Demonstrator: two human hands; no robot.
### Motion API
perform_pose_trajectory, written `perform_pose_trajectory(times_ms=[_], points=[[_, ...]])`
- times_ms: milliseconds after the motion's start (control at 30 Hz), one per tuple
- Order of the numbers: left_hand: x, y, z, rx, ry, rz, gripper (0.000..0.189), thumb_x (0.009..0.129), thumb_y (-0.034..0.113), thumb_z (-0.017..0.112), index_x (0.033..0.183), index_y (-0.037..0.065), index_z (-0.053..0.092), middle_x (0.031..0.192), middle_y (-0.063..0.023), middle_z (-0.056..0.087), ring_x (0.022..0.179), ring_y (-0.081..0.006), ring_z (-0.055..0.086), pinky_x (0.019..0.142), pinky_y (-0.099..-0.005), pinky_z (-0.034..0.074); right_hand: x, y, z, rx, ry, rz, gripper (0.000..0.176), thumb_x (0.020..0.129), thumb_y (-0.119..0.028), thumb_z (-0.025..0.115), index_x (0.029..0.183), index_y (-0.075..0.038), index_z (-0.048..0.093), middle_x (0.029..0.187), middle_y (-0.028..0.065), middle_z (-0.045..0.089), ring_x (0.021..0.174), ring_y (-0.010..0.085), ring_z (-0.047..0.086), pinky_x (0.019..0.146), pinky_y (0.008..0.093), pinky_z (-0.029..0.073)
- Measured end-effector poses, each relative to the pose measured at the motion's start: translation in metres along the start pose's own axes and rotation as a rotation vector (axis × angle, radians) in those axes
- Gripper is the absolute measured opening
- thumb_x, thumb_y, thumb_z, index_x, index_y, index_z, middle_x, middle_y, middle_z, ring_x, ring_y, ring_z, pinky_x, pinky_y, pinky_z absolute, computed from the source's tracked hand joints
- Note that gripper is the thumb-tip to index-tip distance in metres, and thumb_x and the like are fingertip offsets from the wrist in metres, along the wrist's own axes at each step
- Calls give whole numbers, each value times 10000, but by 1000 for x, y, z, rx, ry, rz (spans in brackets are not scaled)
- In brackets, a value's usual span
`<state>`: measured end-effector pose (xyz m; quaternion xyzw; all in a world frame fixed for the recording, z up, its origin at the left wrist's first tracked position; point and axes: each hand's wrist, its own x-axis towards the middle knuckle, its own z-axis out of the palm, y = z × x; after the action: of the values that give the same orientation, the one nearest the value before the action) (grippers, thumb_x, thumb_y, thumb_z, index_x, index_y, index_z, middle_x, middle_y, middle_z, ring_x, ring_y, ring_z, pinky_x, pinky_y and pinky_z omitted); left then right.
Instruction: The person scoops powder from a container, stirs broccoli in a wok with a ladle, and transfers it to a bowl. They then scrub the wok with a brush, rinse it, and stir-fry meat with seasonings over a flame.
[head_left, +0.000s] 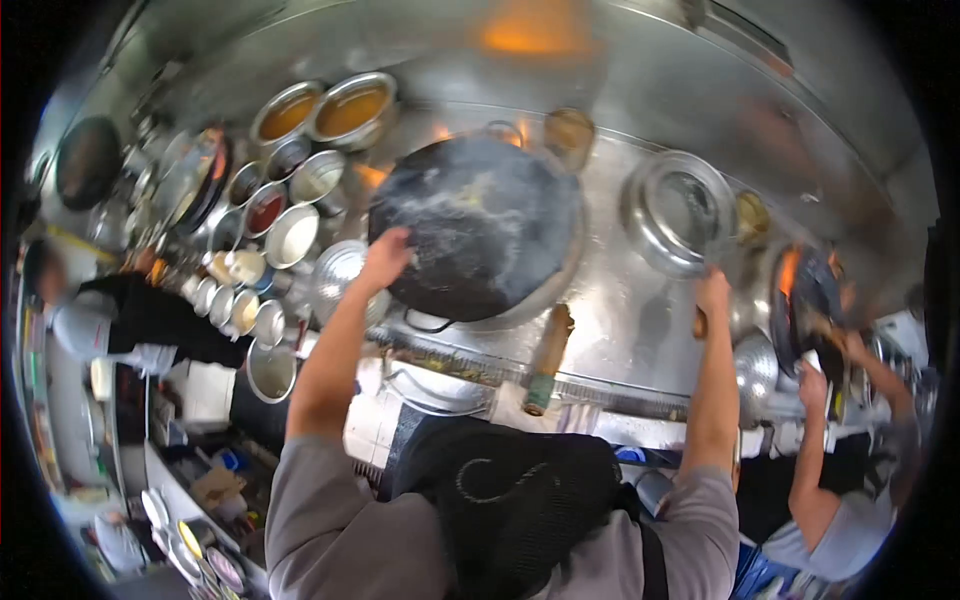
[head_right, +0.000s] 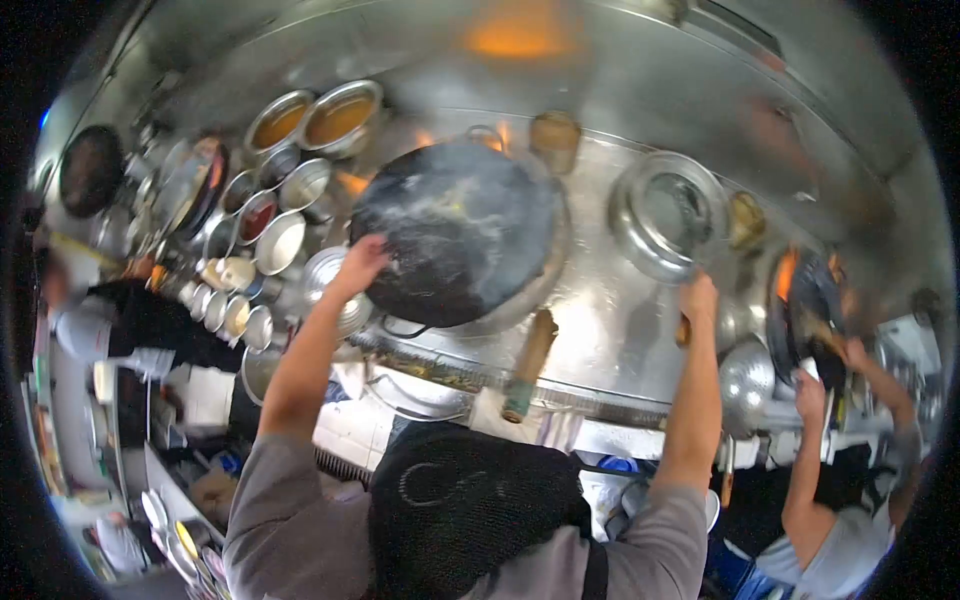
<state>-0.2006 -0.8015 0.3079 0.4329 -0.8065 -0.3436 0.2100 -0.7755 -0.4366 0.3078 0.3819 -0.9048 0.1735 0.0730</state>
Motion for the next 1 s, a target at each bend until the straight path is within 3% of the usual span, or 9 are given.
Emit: perform_pose_trajectory(times_ms=[133, 267, 333, 600, 800, 867, 900, 933, 1000], points=[[-24, 2, -17, -147, -18, -24, 394, 851, 46, 675, 1225, -1, 562, 1090, -94, 642, 1000, -183, 627, 911, -312, 501, 22, 5, -10, 1317, -387, 790, 153, 864, -140, 606, 753, -38, 632, 602, 40, 595, 505, 146, 575, 440, 308, 475], [-24, 6, 1, -300, -48, -77, 388, 862, 74, 677, 1231, 3, 581, 1131, -143, 655, 1035, -213, 644, 897, -322, 516, -30, -32, -66, 1547, -318, 840, 113, 893, -93, 600, 783, -69, 588, 607, -3, 534, 475, 83, 500, 397, 234, 408], [-13, 15, 15, -254, -59, -45, 382, 864, 95, 680, 1222, -2, 590, 1129, -147, 663, 1026, -220, 654, 890, -323, 520, -52, -36, -84, 1723, -370, 693, 89, 911, -86, 588, 979, -32, 570, 691, 10, 544, 499, 64, 484, 400, 219, 401], [44, 110, 107, -92, -89, 18, 357, 852, 234, 703, 1140, 35, 629, 1019, -146, 697, 950, -253, 671, 859, -361, 520, -128, -143, -212, 1644, -531, 654, 514, 899, -57, 600, 1346, 33, 364, 758, 63, 553, 485, 63, 471, 383, 214, 393], [71, 145, 159, -333, 17, -119, 288, 849, 216, 685, 1072, 47, 619, 965, -177, 688, 873, -283, 685, 775, -392, 534, -153, -204, -196, 1450, -733, 567, 601, 880, -17, 602, 1436, 14, 377, 711, 93, 576, 411, 101, 467, 360, 250, 386], [63, 152, 141, -6, -31, 22, 215, 862, 184, 645, 1019, 47, 591, 928, -185, 676, 860, -304, 680, 742, -417, 524, -160, -215, -158, 1209, -712, 342, 569, 889, -33, 598, 1429, 0, 422, 721, 81, 573, 427, 86, 471, 362, 255, 365], [59, 139, 137, 23, -55, 27, 145, 885, 159, 602, 980, 54, 569, 915, -187, 665, 856, -348, 667, 736, -438, 514, -160, -220, -140, 1089, -718, 283, 581, 870, -49, 612, 1429, -38, 452, 742, 144, 625, 478, 208, 572, 437, 332, 445], [43, 128, 126, 13, -48, 140, 130, 892, 150, 593, 977, 55, 571, 907, -186, 660, 856, -362, 655, 738, -446, 510, -157, -223, -120, 1090, -730, 278, 581, 870, -49, 612, 1429, -38, 452, 742, 144, 625, 478, 208, 572, 437, 332, 445], [-7, 106, 101, 72, -20, 270, 116, 901, 142, 582, 973, 51, 576, 886, -187, 651, 857, -384, 636, 746, -458, 503, -155, -229, -77, 688, -468, -163, 597, 835, -47, 622, 1413, -59, 470, 829, 240, 657, 670, 375, 656, 606, 441, 520]])
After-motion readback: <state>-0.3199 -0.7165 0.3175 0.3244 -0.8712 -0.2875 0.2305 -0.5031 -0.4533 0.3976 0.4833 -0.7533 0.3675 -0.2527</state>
